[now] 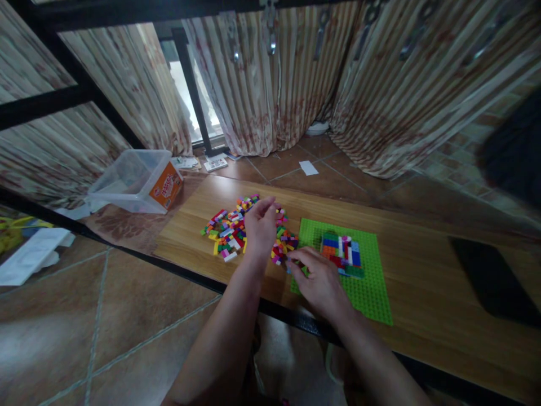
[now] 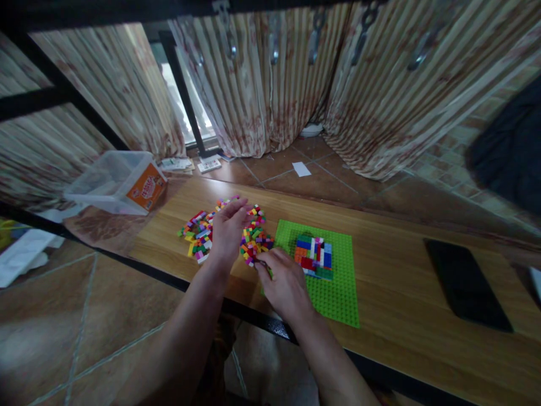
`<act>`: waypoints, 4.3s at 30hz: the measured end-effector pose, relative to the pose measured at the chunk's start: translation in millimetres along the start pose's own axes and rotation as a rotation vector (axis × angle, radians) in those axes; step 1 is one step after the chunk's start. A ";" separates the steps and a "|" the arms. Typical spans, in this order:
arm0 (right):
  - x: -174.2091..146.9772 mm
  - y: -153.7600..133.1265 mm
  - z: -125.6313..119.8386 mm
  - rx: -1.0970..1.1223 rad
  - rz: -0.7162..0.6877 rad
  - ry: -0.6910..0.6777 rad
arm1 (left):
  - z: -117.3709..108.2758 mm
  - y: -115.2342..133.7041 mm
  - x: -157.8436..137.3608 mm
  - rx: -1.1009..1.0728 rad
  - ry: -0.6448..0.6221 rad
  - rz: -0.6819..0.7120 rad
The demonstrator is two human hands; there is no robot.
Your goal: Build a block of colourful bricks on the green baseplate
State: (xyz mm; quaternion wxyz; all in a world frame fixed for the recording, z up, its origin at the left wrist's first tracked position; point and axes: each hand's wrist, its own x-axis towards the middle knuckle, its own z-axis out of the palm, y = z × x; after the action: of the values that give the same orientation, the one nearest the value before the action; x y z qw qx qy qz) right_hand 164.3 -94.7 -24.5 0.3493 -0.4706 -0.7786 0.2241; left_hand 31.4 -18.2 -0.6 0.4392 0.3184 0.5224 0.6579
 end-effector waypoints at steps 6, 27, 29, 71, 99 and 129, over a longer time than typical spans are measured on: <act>5.4 -4.4 20.6 -0.174 0.051 -0.110 | -1.0 9.6 -7.0 -0.098 -0.042 -0.098; 14.2 -8.3 18.3 0.151 0.120 0.137 | -2.4 4.8 -5.0 -0.027 -0.098 -0.111; 14.4 -6.9 4.8 0.181 0.115 0.195 | -2.0 4.4 -5.8 -0.008 -0.118 -0.118; 2.2 95.4 -81.8 0.144 0.412 0.245 | 17.1 -20.2 -20.1 0.767 -0.587 0.252; 9.4 98.0 -83.4 0.495 0.470 0.566 | 17.0 -18.7 -22.4 0.884 -0.630 0.291; -0.6 88.6 -90.1 -0.268 0.264 0.094 | 19.8 -15.1 -27.6 1.021 -0.632 0.309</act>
State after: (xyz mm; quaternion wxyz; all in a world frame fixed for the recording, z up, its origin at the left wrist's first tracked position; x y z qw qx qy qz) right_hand 283.6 -52.9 -25.7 0.2870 -0.6210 -0.7158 0.1404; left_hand 63.9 -34.3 -9.2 0.2646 0.7396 0.5640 0.2547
